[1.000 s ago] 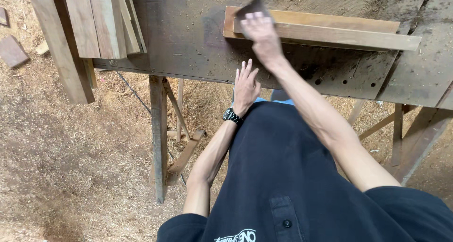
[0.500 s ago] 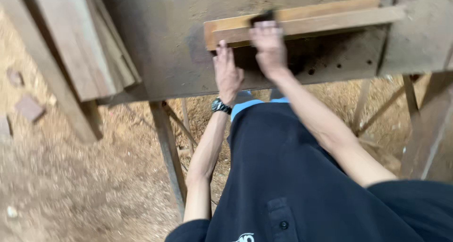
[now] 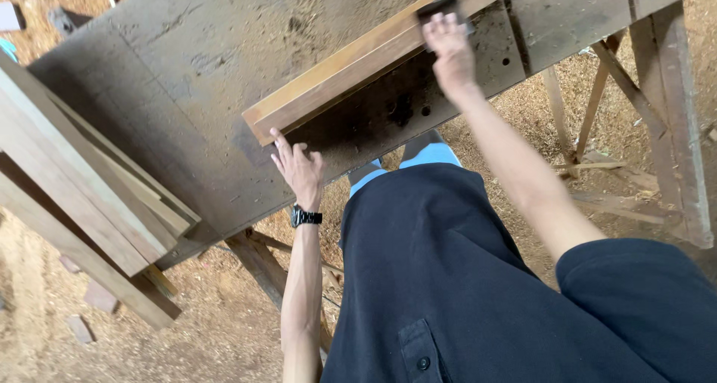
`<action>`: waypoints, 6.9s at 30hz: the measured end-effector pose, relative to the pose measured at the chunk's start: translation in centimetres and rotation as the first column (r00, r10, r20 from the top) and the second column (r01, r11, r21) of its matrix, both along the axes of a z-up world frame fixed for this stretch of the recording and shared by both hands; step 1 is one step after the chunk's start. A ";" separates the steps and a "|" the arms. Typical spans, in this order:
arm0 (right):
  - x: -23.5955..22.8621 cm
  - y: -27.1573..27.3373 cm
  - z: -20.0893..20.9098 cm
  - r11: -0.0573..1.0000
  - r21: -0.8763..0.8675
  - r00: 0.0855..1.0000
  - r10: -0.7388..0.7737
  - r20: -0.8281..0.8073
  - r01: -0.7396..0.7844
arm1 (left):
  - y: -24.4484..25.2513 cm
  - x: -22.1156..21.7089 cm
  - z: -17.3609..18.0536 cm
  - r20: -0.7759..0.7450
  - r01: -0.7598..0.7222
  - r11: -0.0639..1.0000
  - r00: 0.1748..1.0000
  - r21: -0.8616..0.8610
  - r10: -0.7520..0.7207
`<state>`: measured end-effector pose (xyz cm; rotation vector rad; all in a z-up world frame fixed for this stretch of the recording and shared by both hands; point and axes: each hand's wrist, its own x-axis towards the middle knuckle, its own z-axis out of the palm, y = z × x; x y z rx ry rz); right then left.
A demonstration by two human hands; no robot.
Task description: The person sands the surface of a wooden board using a small block of sandpaper, moving it back and forth across different sections of the wood on a workbench.
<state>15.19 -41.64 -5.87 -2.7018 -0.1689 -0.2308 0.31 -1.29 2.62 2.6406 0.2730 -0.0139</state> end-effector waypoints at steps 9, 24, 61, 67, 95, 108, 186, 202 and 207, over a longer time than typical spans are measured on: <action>1.2 -17.8 -0.1 0.477 0.518 0.700 -0.558 -0.446 0.710 | -2.0 2.4 2.2 -0.207 -0.143 0.983 0.964 0.116 0.164; -1.5 -25.2 3.6 0.564 0.606 0.770 -0.088 -0.632 0.561 | -17.7 16.4 -1.1 -0.059 0.415 0.903 0.910 0.110 -0.411; -4.6 -21.6 8.2 0.874 0.458 0.861 0.104 -0.498 0.159 | -19.5 22.8 -4.0 -0.266 0.522 0.796 0.850 0.307 -0.455; -6.6 -23.5 7.2 0.820 0.482 0.815 0.032 -0.578 0.310 | -17.6 20.6 -6.0 -0.175 0.583 0.783 0.812 0.217 -0.557; -29.9 -31.1 7.5 0.173 0.112 0.159 -0.290 -0.944 0.978 | -61.0 33.2 -1.3 -0.234 -0.222 0.246 0.972 -0.943 -0.019; -46.0 -27.4 2.3 0.178 -0.196 -0.126 -0.343 -0.931 0.964 | -61.9 39.5 -12.3 -0.356 -0.425 0.611 0.903 -0.668 0.240; -0.4 -28.5 8.2 0.751 -0.082 0.659 -0.621 -0.425 0.655 | -58.1 58.4 -6.2 -0.232 0.754 -0.229 -0.104 0.615 -0.967; -0.9 -29.0 12.3 0.787 -0.071 0.602 -0.523 -0.603 0.613 | -55.8 49.8 -6.9 -0.109 0.863 0.166 0.246 0.478 -0.963; -4.6 -27.5 15.5 0.771 0.102 0.685 -0.486 -0.543 0.629 | -45.1 39.1 -1.6 0.182 0.845 0.528 0.507 0.090 -0.842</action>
